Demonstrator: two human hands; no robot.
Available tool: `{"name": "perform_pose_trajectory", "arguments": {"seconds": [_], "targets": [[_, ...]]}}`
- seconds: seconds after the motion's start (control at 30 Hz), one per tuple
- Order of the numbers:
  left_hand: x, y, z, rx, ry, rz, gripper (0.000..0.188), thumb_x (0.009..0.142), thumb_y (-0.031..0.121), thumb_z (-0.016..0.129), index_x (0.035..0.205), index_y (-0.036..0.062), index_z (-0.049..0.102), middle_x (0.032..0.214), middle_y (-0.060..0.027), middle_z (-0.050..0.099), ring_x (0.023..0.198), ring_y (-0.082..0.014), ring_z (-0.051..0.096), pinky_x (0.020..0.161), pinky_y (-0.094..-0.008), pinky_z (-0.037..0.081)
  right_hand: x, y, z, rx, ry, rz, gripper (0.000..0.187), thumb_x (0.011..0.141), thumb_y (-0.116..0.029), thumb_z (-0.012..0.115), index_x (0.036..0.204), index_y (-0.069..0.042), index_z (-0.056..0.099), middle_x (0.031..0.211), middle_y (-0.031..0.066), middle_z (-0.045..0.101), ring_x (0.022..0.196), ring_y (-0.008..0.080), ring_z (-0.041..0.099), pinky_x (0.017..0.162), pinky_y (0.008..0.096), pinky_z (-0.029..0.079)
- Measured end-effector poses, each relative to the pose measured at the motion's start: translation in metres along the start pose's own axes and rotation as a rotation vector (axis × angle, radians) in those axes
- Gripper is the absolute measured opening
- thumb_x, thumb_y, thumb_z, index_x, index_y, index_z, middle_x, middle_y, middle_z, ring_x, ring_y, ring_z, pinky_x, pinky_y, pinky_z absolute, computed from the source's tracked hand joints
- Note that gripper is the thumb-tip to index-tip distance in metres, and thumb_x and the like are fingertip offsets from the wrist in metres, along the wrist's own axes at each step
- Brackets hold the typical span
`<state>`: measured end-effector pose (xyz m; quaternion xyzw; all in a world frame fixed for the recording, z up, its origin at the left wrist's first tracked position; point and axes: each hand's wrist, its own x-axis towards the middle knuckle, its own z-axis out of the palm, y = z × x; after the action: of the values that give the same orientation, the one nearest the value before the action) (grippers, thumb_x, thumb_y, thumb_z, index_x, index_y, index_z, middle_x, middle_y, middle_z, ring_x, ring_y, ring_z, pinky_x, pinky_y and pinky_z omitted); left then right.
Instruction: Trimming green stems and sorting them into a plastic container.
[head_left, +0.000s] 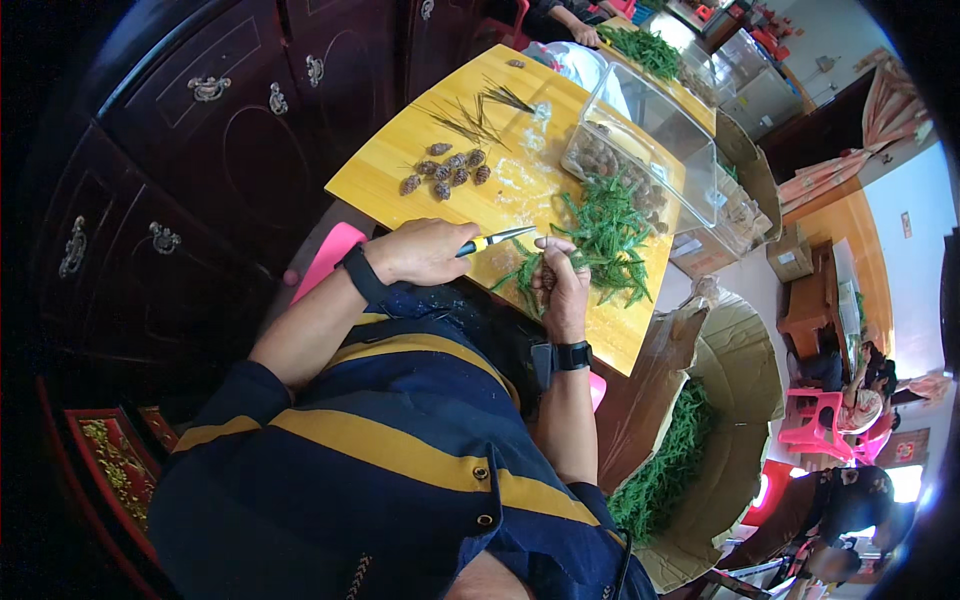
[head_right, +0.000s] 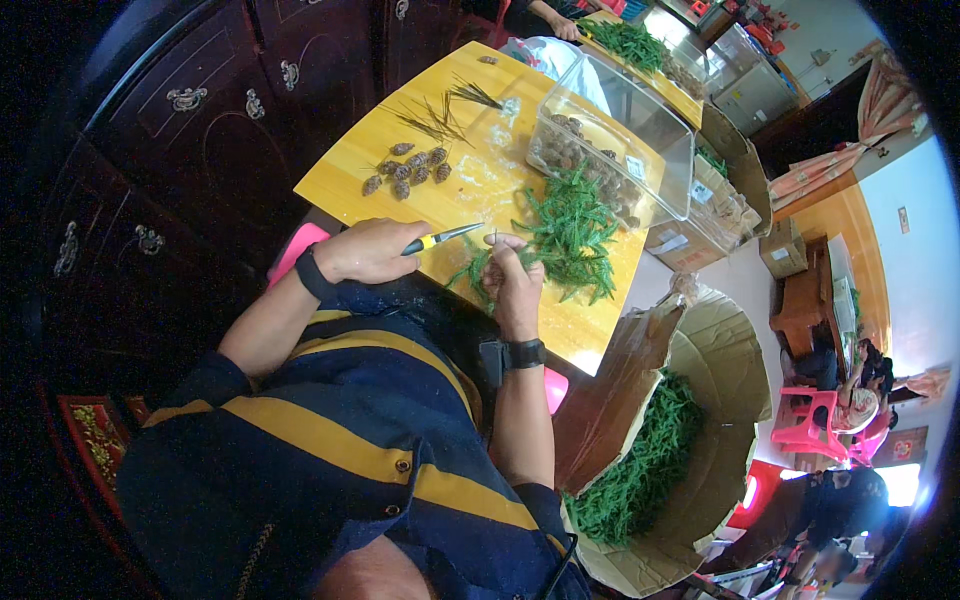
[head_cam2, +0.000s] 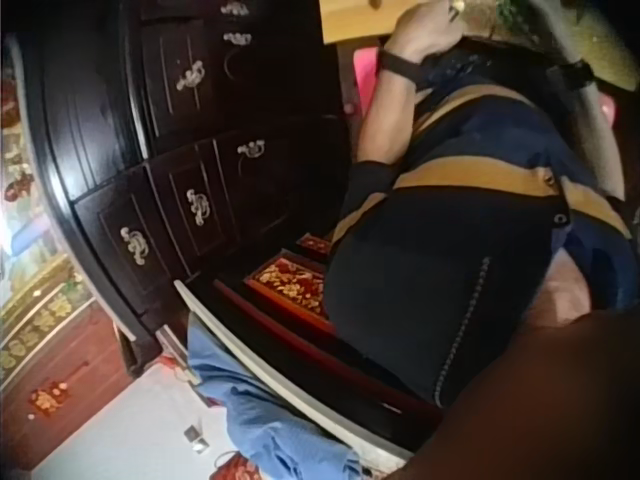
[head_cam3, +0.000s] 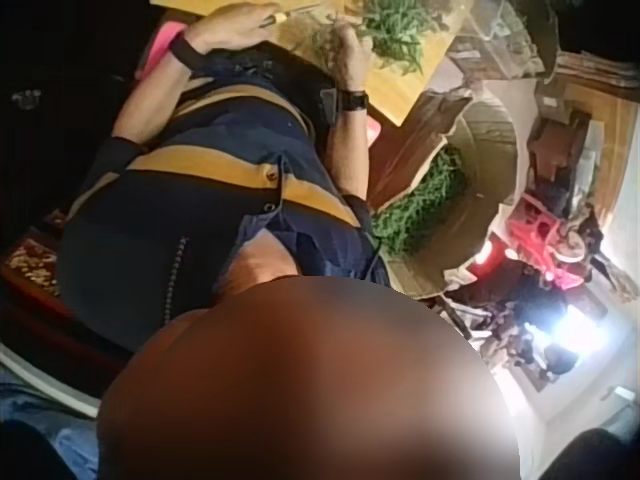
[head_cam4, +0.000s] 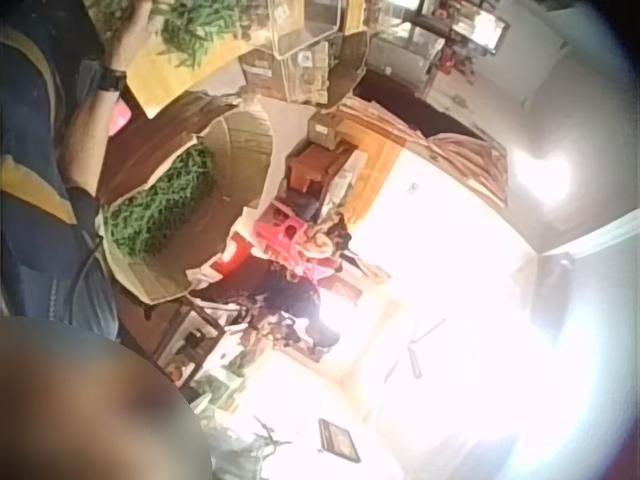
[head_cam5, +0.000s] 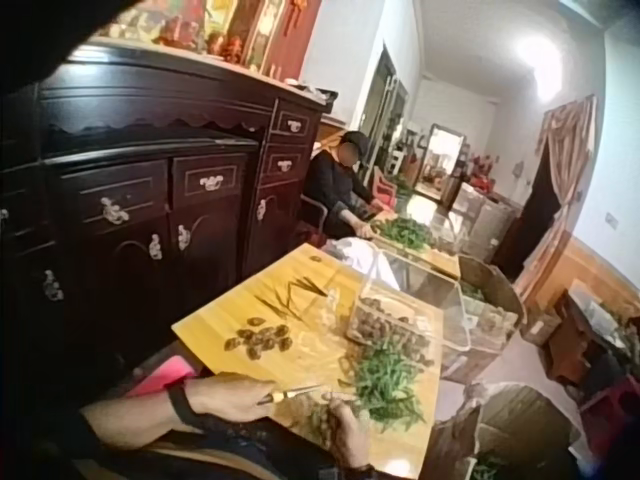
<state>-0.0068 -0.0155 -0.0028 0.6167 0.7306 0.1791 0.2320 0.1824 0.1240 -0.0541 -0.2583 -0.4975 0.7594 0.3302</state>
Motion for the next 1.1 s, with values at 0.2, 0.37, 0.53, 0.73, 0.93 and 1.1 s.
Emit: {"name": "perform_pose_trajectory", "arguments": {"seconds": [0.2,0.37,0.53,0.73,0.93,1.1], "targets": [[0.001,-0.006,0.008,0.041,-0.016,0.049,0.033,0.085,0.018,0.056,0.114,0.0013,0.056,0.09,-0.0265,0.068,0.088,-0.0437,0.066,0.079,-0.0521,0.051,-0.001,0.009,0.006,-0.267,-0.043,-0.162,0.015,0.097,-0.016,0.06,0.1,-0.003,0.067,0.063,-0.0037,0.05,0.054,0.0059,0.044,0.051,0.0219,0.036],[-0.002,0.003,0.001,0.068,-0.024,-0.003,0.035,0.085,0.017,0.056,0.116,0.0024,0.055,0.091,-0.026,0.068,0.088,-0.043,0.067,0.079,-0.052,0.051,-0.001,0.008,0.006,-0.215,-0.061,-0.136,0.015,0.096,-0.016,0.061,0.1,-0.002,0.067,0.062,-0.0033,0.05,0.053,0.006,0.044,0.05,0.0224,0.036],[0.001,-0.002,0.004,-0.033,-0.026,0.099,0.042,0.084,0.017,0.057,0.124,0.0036,0.054,0.093,-0.0251,0.068,0.087,-0.0421,0.067,0.078,-0.0504,0.052,0.0,0.001,-0.004,0.016,-0.108,0.027,0.015,0.095,-0.015,0.061,0.101,-0.003,0.067,0.061,-0.0028,0.05,0.052,0.0073,0.046,0.05,0.0223,0.038],[0.004,-0.001,0.0,-0.566,-0.34,-0.055,0.049,0.085,0.017,0.057,0.132,0.0028,0.051,0.098,-0.0267,0.067,0.092,-0.0424,0.065,0.081,-0.0466,0.051,0.0,0.0,-0.004,0.095,-0.117,0.132,0.016,0.094,-0.017,0.06,0.1,-0.004,0.067,0.06,-0.0024,0.05,0.051,0.0079,0.046,0.049,0.0217,0.037],[0.006,-0.005,0.0,-0.2,-0.164,0.139,0.049,0.085,0.017,0.056,0.131,0.0018,0.051,0.1,-0.0272,0.066,0.094,-0.0425,0.064,0.083,-0.045,0.05,0.002,0.004,-0.006,0.073,-0.121,0.144,0.017,0.095,-0.018,0.061,0.101,-0.003,0.067,0.06,-0.0018,0.052,0.05,0.0078,0.047,0.048,0.0212,0.037],[0.007,-0.005,0.001,-0.168,-0.122,0.152,0.048,0.085,0.017,0.057,0.13,0.0019,0.052,0.097,-0.0257,0.066,0.088,-0.0391,0.065,0.08,-0.044,0.05,0.001,0.002,-0.005,0.085,-0.121,0.145,0.017,0.096,-0.018,0.06,0.101,-0.004,0.067,0.062,-0.0012,0.054,0.051,0.0079,0.048,0.049,0.0212,0.037]]}}
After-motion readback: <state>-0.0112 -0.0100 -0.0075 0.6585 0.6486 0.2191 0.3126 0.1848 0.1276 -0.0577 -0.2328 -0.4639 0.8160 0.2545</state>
